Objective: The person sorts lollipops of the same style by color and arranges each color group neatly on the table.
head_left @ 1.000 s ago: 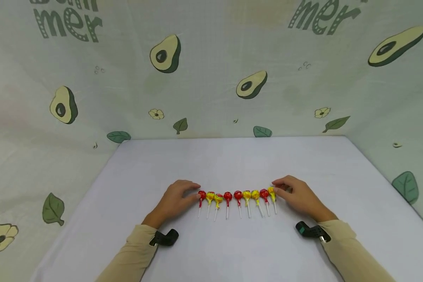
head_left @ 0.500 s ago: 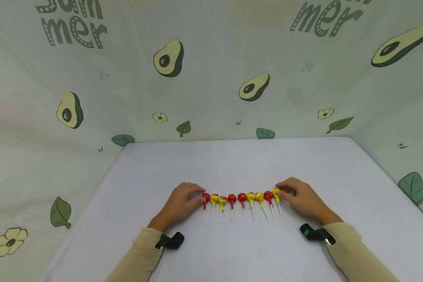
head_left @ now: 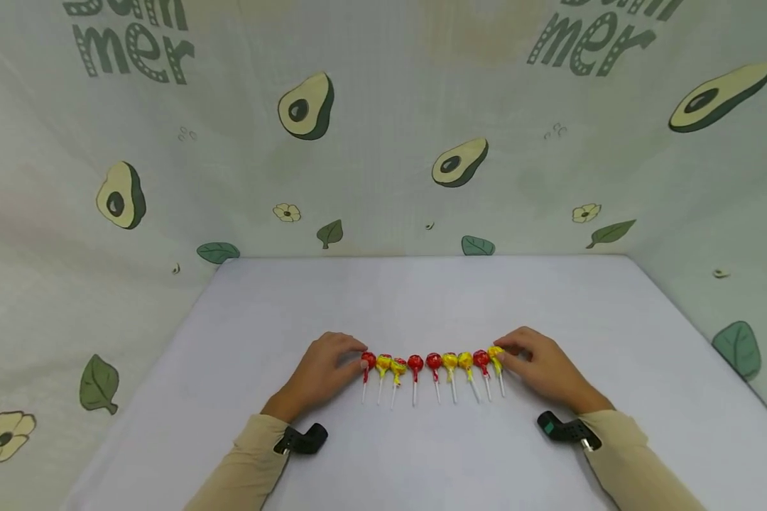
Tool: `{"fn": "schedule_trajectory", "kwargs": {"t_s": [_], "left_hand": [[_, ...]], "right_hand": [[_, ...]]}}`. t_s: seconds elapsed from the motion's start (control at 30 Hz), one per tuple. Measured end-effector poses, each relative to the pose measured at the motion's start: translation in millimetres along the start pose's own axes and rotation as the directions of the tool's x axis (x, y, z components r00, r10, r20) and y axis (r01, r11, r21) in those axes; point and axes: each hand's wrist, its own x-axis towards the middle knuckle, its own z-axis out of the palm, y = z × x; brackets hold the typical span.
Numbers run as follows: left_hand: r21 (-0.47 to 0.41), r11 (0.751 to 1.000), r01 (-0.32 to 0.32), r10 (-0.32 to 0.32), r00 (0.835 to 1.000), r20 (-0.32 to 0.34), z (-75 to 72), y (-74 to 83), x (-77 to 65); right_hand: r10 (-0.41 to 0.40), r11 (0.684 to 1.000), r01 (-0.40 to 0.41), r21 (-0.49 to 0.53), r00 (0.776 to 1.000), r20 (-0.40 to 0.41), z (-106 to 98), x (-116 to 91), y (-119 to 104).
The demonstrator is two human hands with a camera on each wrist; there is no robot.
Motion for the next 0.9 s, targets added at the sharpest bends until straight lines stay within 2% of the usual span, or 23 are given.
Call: {"fn": "schedule_trajectory", "kwargs": {"t_s": [0.3,0.43,0.67,0.9], "left_hand": [[-0.021,0.999,-0.032,0.032,0.999,-0.008,-1.2,-2.1,1.8],[-0.023,0.999,-0.026,0.026,1.0,-0.004,0.5,-0.5,0.9],[-0.017,1.0,-0.01,0.01,1.0,0.012,3.2,-0.3,0.1],[-0.01,1.0,-0.01,0.01,1.0,0.001,2.6,0.0,0.6]], "right_hand": [[-0.015,1.0,0.015,-0.01,1.0,0.002,0.5,2.6,1.4],[-0.009,1.0,0.009,-0.011,1.0,0.002,1.5,0.8,2.9],[0.031,0.999,-0.031,0.023,1.0,0.004,3.6,-1.6,7.8],[0.065,0.996,-0.066,0.065,0.998,0.02,-1.5,-0.3,7.4]]}}
